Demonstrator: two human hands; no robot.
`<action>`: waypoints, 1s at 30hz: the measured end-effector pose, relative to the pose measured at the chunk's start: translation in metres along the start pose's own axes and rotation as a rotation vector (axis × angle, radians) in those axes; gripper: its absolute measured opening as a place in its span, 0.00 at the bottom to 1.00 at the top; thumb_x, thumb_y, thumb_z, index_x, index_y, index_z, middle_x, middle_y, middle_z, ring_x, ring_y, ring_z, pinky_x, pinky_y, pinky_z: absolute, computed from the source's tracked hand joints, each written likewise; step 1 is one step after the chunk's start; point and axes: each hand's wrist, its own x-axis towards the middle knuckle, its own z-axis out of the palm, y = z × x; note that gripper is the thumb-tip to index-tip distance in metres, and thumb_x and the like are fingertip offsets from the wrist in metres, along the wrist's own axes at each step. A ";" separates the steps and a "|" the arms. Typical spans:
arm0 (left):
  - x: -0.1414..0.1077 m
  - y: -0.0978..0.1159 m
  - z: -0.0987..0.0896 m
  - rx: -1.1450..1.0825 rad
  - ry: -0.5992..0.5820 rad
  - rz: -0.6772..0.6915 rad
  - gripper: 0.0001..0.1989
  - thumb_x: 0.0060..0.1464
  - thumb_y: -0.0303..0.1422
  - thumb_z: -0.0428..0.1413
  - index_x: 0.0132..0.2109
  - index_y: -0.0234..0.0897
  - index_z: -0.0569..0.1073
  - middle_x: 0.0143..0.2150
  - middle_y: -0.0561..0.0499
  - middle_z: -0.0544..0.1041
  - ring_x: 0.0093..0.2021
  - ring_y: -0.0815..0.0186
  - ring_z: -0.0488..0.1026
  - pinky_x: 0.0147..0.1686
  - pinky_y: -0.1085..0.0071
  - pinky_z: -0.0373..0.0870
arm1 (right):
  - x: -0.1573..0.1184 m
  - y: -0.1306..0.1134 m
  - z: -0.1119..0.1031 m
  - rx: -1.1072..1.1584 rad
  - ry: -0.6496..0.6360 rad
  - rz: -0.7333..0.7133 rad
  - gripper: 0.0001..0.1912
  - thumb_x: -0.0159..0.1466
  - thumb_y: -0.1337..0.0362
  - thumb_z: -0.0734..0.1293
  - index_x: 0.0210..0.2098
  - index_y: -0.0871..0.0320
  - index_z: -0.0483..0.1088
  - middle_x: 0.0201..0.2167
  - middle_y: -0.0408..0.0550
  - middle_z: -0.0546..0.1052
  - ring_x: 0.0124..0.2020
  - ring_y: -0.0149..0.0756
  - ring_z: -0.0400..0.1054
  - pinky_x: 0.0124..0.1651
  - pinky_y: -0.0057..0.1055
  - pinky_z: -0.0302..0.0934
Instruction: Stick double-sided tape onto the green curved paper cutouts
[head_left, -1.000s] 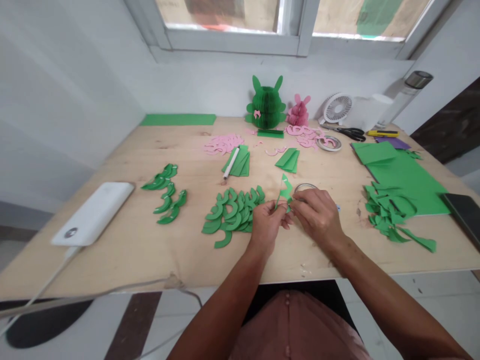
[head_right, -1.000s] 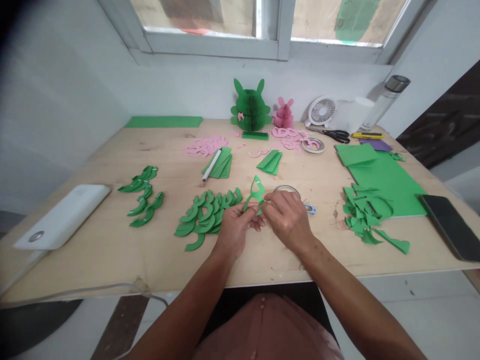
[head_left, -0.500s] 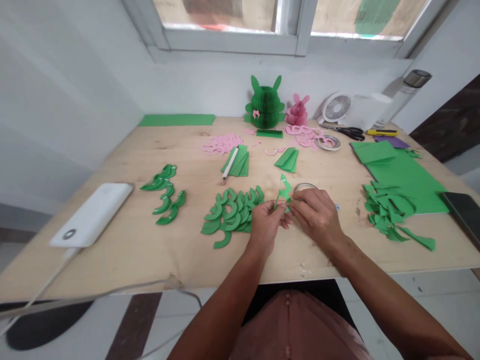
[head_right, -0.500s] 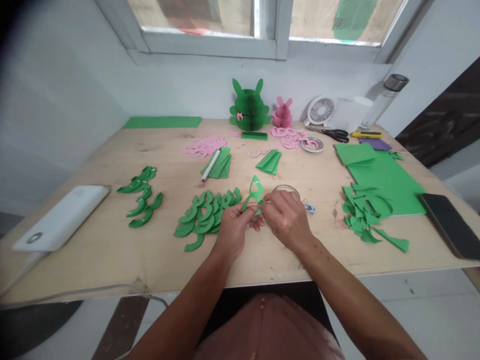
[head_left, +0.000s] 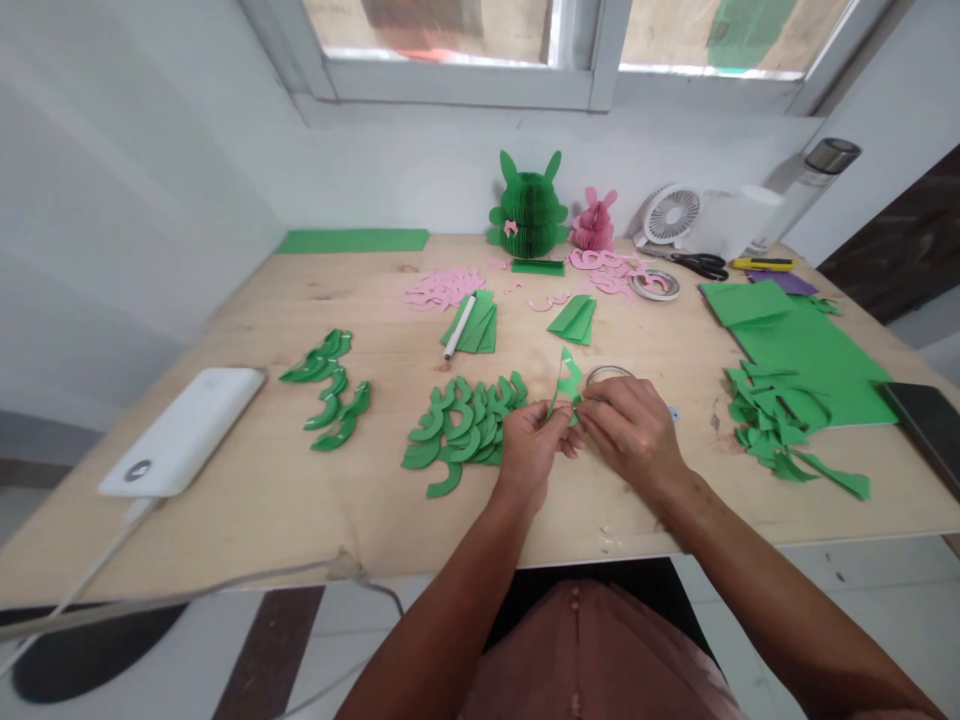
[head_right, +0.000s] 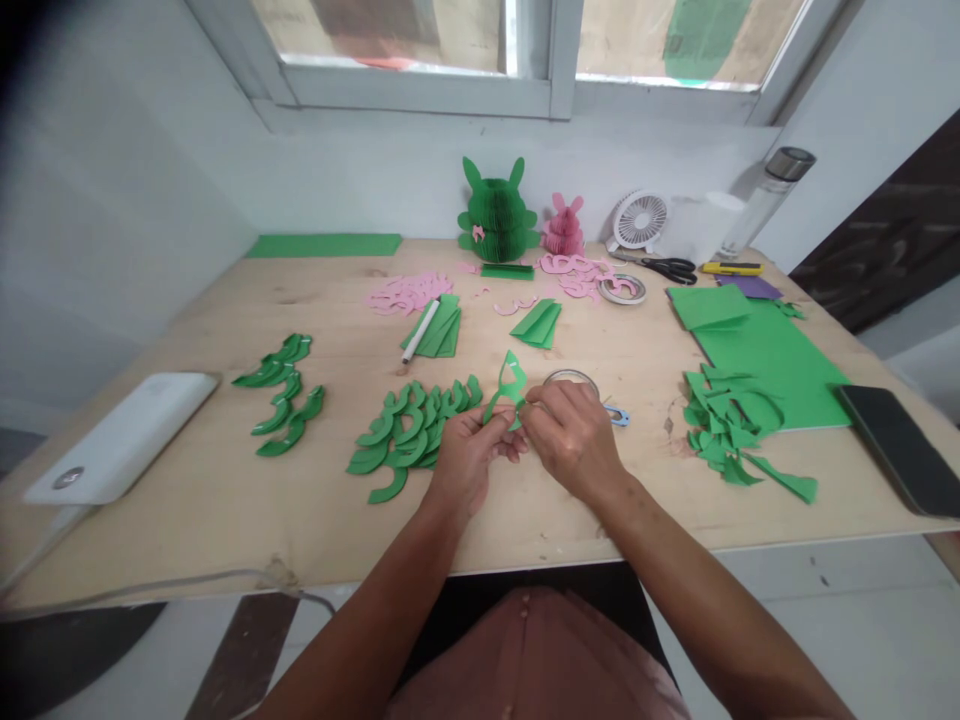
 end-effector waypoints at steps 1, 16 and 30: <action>0.000 0.000 0.000 -0.002 0.003 0.001 0.08 0.40 0.33 0.59 0.24 0.33 0.70 0.16 0.54 0.70 0.17 0.72 0.66 0.17 0.76 0.60 | 0.000 0.000 0.000 0.001 -0.002 -0.001 0.05 0.61 0.70 0.63 0.31 0.57 0.70 0.34 0.49 0.75 0.36 0.37 0.66 0.37 0.36 0.56; 0.001 -0.001 -0.001 -0.015 0.017 0.029 0.06 0.39 0.31 0.59 0.25 0.32 0.71 0.16 0.55 0.69 0.16 0.73 0.65 0.17 0.77 0.61 | -0.002 0.000 0.000 0.025 -0.031 -0.009 0.05 0.61 0.69 0.63 0.34 0.58 0.71 0.35 0.50 0.75 0.37 0.39 0.65 0.38 0.38 0.56; 0.003 -0.002 -0.001 0.047 0.041 0.018 0.08 0.40 0.33 0.59 0.28 0.32 0.73 0.19 0.51 0.74 0.17 0.72 0.67 0.17 0.76 0.61 | 0.001 0.002 -0.001 0.472 0.053 0.431 0.07 0.61 0.67 0.61 0.31 0.57 0.70 0.31 0.49 0.74 0.35 0.37 0.68 0.38 0.36 0.63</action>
